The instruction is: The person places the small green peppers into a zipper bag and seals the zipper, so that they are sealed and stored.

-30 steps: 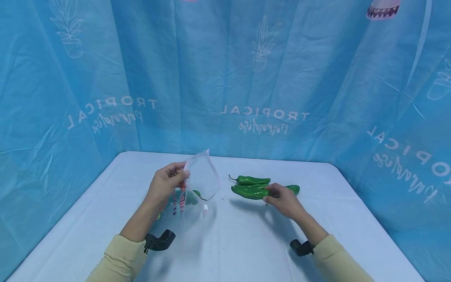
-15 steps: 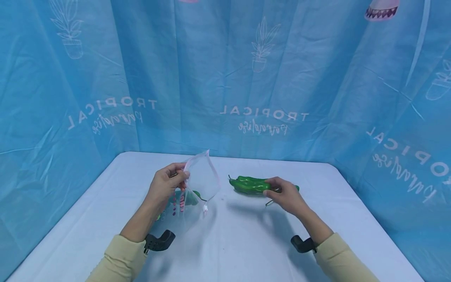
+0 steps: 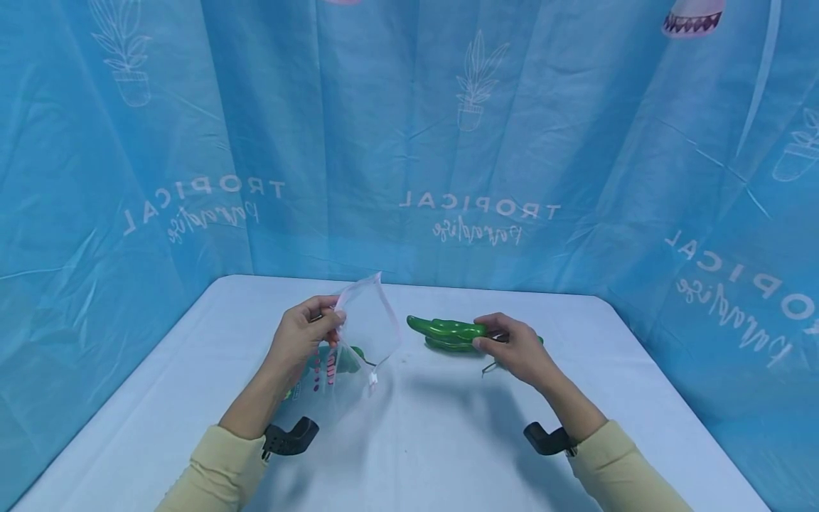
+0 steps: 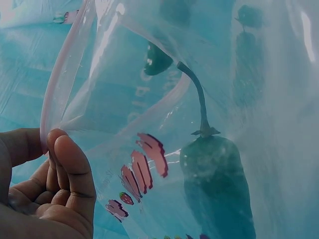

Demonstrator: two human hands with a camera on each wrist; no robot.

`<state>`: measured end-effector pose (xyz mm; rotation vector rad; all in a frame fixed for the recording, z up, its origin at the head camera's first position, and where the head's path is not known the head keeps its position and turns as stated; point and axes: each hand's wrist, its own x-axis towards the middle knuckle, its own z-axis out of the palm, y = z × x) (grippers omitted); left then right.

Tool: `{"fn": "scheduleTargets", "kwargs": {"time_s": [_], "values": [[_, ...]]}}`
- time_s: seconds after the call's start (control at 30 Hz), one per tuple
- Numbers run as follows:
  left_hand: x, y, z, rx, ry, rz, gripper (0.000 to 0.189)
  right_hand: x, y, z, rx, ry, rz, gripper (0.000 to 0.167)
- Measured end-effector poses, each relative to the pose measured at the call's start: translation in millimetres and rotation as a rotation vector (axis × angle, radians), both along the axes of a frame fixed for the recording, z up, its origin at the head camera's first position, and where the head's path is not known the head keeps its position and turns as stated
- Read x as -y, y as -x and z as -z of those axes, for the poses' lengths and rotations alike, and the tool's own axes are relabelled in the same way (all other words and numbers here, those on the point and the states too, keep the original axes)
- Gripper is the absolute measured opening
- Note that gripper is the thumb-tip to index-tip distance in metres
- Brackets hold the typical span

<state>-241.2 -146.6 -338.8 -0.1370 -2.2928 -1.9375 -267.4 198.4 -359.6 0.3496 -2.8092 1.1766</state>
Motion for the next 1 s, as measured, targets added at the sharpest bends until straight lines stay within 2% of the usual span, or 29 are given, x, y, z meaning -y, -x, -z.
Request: {"fn": "scheduleTargets", "kwargs": {"time_s": [0.4, 0.8, 1.0], "values": [[-1.0, -1.2, 1.0, 0.015, 0.001, -0.003, 0.034, 22.8, -7.0, -11.6, -0.019, 0.053, -0.076, 0.043], [-1.5, -1.2, 0.3, 0.021, -0.013, 0.004, 0.035, 55.9, -6.0, -15.7, -0.042, 0.061, -0.170, 0.035], [-1.9, -1.2, 0.3, 0.023, -0.012, 0.003, 0.035, 68.7, -3.5, -14.8, -0.031, 0.042, -0.191, 0.035]]}}
